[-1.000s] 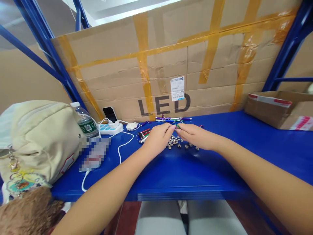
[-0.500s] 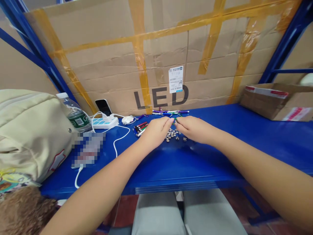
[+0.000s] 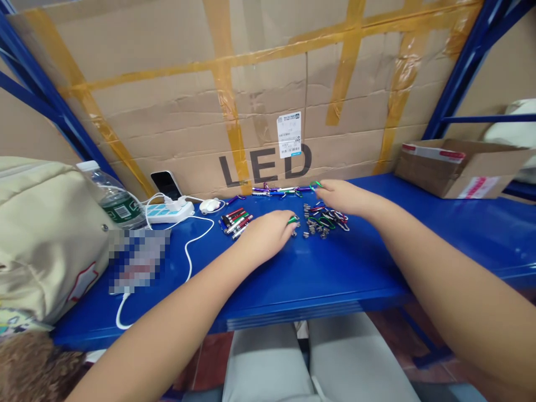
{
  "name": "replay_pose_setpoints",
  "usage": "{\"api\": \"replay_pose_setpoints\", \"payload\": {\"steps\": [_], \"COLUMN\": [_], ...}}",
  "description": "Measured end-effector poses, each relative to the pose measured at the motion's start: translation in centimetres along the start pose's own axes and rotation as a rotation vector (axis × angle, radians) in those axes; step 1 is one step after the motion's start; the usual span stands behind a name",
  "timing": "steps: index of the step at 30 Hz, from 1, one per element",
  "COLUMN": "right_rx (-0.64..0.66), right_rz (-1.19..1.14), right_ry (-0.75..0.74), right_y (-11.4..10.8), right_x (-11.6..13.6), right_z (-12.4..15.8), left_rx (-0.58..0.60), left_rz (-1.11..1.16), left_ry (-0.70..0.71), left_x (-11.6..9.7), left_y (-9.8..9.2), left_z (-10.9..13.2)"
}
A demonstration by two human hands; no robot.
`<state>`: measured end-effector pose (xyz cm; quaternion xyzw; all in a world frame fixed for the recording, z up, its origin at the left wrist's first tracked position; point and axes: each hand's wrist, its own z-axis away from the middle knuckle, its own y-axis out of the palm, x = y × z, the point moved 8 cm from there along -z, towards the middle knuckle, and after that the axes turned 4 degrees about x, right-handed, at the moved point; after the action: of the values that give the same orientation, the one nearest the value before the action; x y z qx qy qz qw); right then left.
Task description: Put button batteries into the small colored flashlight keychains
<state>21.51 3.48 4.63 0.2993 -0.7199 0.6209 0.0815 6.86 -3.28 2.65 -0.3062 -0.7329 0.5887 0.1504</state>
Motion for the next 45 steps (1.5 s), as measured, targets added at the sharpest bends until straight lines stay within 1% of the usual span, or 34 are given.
{"api": "replay_pose_setpoints", "payload": {"steps": [1, 3, 4, 5, 6, 7, 8, 9, 10, 11, 12, 15, 16, 17, 19, 22, 27, 30, 36, 40, 42, 43, 45], "right_rx": [0.101, 0.327, 0.385, 0.389, 0.334, 0.238, 0.134, 0.057, 0.029, 0.061, 0.140, 0.475, 0.529, 0.568, 0.601, 0.649, 0.771, 0.787, 0.780, 0.728, 0.681, 0.632, 0.485], "right_rz": [0.107, 0.210, 0.231, 0.241, 0.241, 0.232, 0.208, 0.165, 0.094, 0.002, -0.113, -0.511, -0.612, -0.702, -0.829, -0.924, -1.025, -1.051, -1.093, -1.097, -1.046, -1.003, -0.885], "right_ry": [0.066, 0.212, 0.259, 0.273, 0.254, 0.209, 0.153, 0.102, 0.069, 0.050, 0.049, 0.066, 0.086, 0.098, 0.115, 0.152, 0.290, 0.293, 0.244, 0.204, 0.164, 0.120, -0.009], "right_y": [0.3, 1.4, 1.6, 1.6, 1.2, 0.7, 0.1, -0.2, -0.1, 0.5, 1.6, 5.7, 6.5, 7.2, 7.9, 8.3, 9.0, 9.1, 9.0, 8.6, 8.4, 8.1, 7.0], "right_x": [-1.5, -4.5, -5.4, -5.8, -5.6, -4.9, -4.0, -2.9, -1.9, -1.0, -0.2, 2.6, 3.2, 3.8, 4.4, 4.5, 4.3, 4.4, 4.6, 4.5, 4.5, 4.5, 4.8], "right_z": [-0.2, -0.2, 0.0, -0.1, -0.3, -0.5, -0.6, -0.6, -0.4, -0.1, 0.2, 1.8, 2.2, 2.5, 2.7, 2.6, 3.0, 3.0, 2.7, 2.3, 2.1, 1.9, 1.5], "left_rx": [-0.021, -0.049, -0.054, -0.057, -0.058, -0.063, -0.071, -0.083, -0.099, -0.116, -0.133, -0.165, -0.168, -0.167, -0.163, -0.155, -0.155, -0.162, -0.156, -0.144, -0.133, -0.116, -0.051], "left_rz": [-0.005, -0.015, -0.018, -0.021, -0.023, -0.022, -0.019, -0.015, -0.009, -0.005, -0.006, -0.067, -0.104, -0.145, -0.221, -0.327, -0.506, -0.545, -0.525, -0.413, -0.305, -0.238, -0.089], "left_ry": [-0.014, -0.051, -0.066, -0.076, -0.078, -0.073, -0.062, -0.046, -0.029, -0.011, 0.006, 0.044, 0.052, 0.056, 0.045, 0.033, 0.154, 0.160, 0.143, 0.025, -0.026, -0.043, -0.047], "left_x": [0.4, 1.3, 1.7, 2.0, 2.3, 2.4, 2.4, 2.3, 2.2, 2.0, 1.8, 1.3, 1.1, 1.0, 0.9, 0.6, -0.6, -0.7, -0.8, 0.0, 0.7, 1.1, 1.8], "left_y": [-0.4, -1.1, -1.3, -1.4, -1.4, -1.4, -1.4, -1.4, -1.4, -1.4, -1.5, -1.7, -1.7, -1.7, -1.8, -1.8, -1.6, -1.6, -1.5, -1.7, -1.8, -1.7, -1.1], "left_z": [-0.1, -0.1, -0.2, -0.2, -0.2, -0.3, -0.3, -0.3, -0.3, -0.3, -0.2, -0.1, 0.0, 0.0, 0.0, -0.1, -0.2, -0.3, -0.4, -0.6, -0.6, -0.6, -0.6]}}
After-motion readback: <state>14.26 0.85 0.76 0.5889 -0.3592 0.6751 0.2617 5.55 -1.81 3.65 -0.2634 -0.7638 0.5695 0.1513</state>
